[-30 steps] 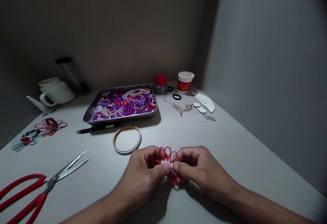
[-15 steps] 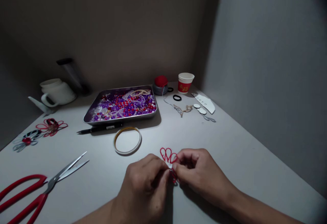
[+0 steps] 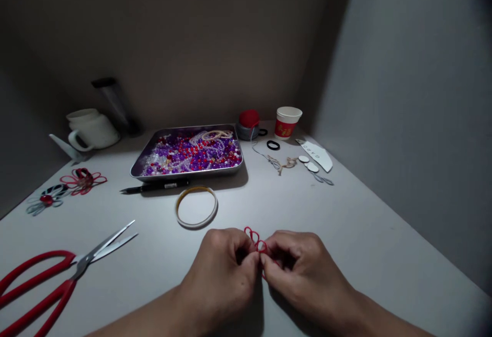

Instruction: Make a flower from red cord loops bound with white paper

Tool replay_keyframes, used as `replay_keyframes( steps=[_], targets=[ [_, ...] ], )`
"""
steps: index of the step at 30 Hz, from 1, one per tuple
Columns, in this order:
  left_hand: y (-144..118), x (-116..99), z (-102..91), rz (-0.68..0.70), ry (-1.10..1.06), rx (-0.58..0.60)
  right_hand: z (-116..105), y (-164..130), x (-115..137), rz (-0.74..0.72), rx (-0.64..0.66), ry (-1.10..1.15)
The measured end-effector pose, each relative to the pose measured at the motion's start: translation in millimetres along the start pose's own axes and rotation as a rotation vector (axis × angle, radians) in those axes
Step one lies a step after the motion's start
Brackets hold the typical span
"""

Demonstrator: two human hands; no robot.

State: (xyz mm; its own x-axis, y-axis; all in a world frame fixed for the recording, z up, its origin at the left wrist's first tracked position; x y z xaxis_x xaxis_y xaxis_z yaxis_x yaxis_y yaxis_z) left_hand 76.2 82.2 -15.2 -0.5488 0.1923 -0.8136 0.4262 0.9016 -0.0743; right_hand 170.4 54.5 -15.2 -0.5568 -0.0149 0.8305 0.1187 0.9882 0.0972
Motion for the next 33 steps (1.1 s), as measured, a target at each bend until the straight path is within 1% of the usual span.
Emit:
replay_keyframes(
  steps=[2, 4, 6, 8, 12, 15, 20, 28, 33],
  targets=[
    [-1.2, -0.6, -2.2, 0.022, 0.046, -0.055, 0.0, -0.2, 0.2, -0.007, -0.007, -0.010],
    [-2.9, -1.6, -4.0, 0.042, 0.079, -0.102, 1.3, -0.2, -1.6, 0.016, 0.002, 0.001],
    [-3.9, -2.4, -4.3, 0.056, 0.086, -0.120, 2.8, 0.2, -4.1, 0.054, 0.017, 0.028],
    [-3.5, -0.9, -3.8, 0.043, 0.062, -0.111, 3.9, 1.0, -7.3, 0.109, 0.030, 0.067],
    [-1.5, 5.6, -2.6, -0.034, -0.034, -0.066, 6.1, 2.3, -15.4, 0.244, 0.058, 0.134],
    [-2.0, 1.0, -3.7, -0.006, -0.072, -0.052, 6.5, 2.5, -17.0, 0.282, 0.068, 0.147],
    [-5.6, -8.8, -4.9, 0.078, -0.034, -0.054, 5.1, 3.3, -12.2, 0.210, 0.048, 0.112],
    [-5.2, -5.5, -6.1, 0.047, 0.001, -0.084, 1.0, 2.4, -0.7, 0.043, -0.005, 0.012],
    [-5.4, -6.2, -5.7, 0.053, 0.016, -0.086, -0.2, 0.5, 3.9, -0.001, -0.007, 0.025]
  ],
)
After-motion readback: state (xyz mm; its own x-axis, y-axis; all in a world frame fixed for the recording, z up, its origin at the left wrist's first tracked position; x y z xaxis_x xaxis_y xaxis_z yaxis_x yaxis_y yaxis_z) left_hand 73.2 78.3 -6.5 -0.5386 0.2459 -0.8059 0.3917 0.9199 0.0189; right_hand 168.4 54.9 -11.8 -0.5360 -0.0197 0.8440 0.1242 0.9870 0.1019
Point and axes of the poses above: each hand's wrist, its own y-axis towards the middle knuckle, its own z-axis out of the palm, x = y × z, the point moved 10 cm from there along y, towards the middle knuckle, and after that the axes turned 7 degrees about -x, right-handed, at the moved point
